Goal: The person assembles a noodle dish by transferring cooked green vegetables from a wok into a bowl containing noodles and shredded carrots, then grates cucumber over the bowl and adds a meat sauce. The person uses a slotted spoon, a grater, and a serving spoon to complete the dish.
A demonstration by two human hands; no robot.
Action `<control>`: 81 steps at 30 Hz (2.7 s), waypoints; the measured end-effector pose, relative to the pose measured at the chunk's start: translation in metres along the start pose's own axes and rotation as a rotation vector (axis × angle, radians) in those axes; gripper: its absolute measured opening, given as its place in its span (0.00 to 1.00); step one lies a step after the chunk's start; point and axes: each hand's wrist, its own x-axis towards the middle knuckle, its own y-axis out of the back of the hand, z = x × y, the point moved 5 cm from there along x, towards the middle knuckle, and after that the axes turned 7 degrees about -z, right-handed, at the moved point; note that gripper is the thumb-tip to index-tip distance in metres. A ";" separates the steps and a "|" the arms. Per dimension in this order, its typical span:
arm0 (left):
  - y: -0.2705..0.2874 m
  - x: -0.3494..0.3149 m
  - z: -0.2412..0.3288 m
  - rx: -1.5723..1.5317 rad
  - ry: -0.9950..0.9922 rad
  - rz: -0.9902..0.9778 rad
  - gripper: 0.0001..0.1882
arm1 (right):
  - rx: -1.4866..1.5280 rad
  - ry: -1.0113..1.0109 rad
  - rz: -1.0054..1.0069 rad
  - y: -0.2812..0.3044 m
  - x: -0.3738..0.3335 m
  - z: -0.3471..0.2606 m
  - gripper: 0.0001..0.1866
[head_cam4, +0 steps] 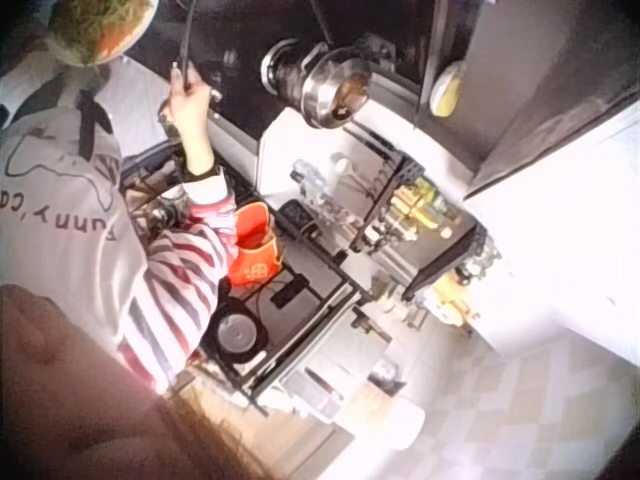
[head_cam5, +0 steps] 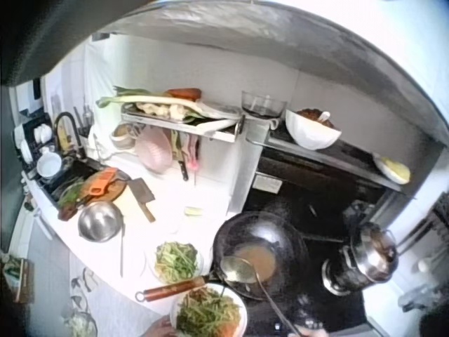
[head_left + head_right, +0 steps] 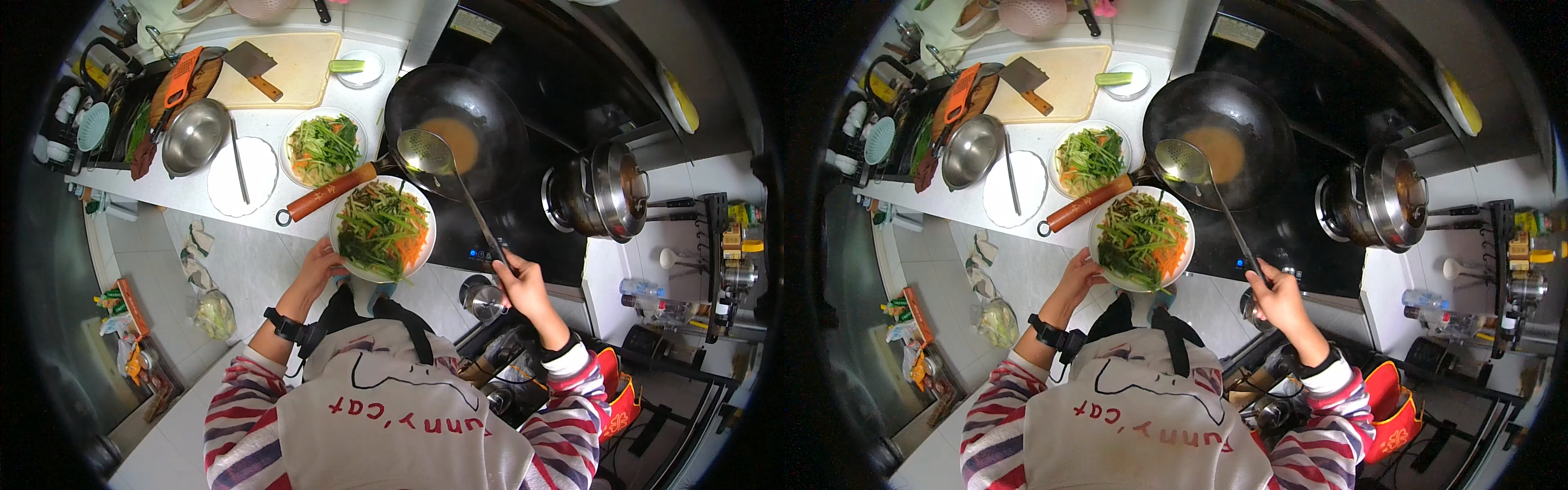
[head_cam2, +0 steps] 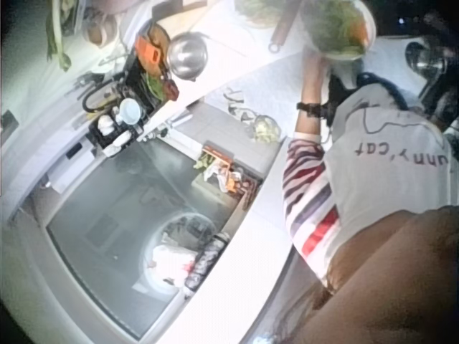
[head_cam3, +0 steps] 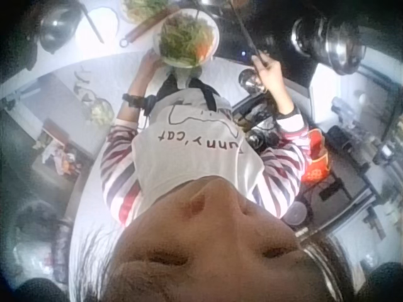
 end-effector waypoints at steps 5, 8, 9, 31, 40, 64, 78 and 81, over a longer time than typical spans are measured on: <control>-0.008 0.006 -0.001 -0.010 -0.012 -0.003 0.18 | -0.043 -0.088 -0.050 0.033 -0.038 -0.021 0.18; -0.009 0.009 -0.005 -0.008 0.001 0.010 0.18 | -0.117 -0.092 -0.036 0.044 -0.074 -0.037 0.19; -0.010 0.010 -0.007 -0.009 0.007 0.013 0.18 | -0.147 -0.096 -0.030 0.046 -0.086 -0.041 0.19; -0.016 0.014 -0.025 -0.037 0.018 0.006 0.19 | -0.145 -0.106 0.041 0.049 -0.055 -0.013 0.20; -0.024 0.019 -0.024 -0.032 0.000 0.018 0.14 | -0.125 0.036 0.033 0.066 -0.095 -0.046 0.20; -0.011 0.016 -0.014 -0.043 -0.064 0.046 0.17 | 0.169 -0.026 -0.136 0.054 -0.045 0.009 0.13; -0.015 0.009 -0.019 -0.064 -0.026 0.046 0.16 | -0.707 0.561 0.082 0.038 -0.090 0.007 0.23; -0.019 0.008 -0.024 -0.042 -0.010 0.043 0.20 | -0.780 0.559 0.079 0.046 -0.091 0.011 0.23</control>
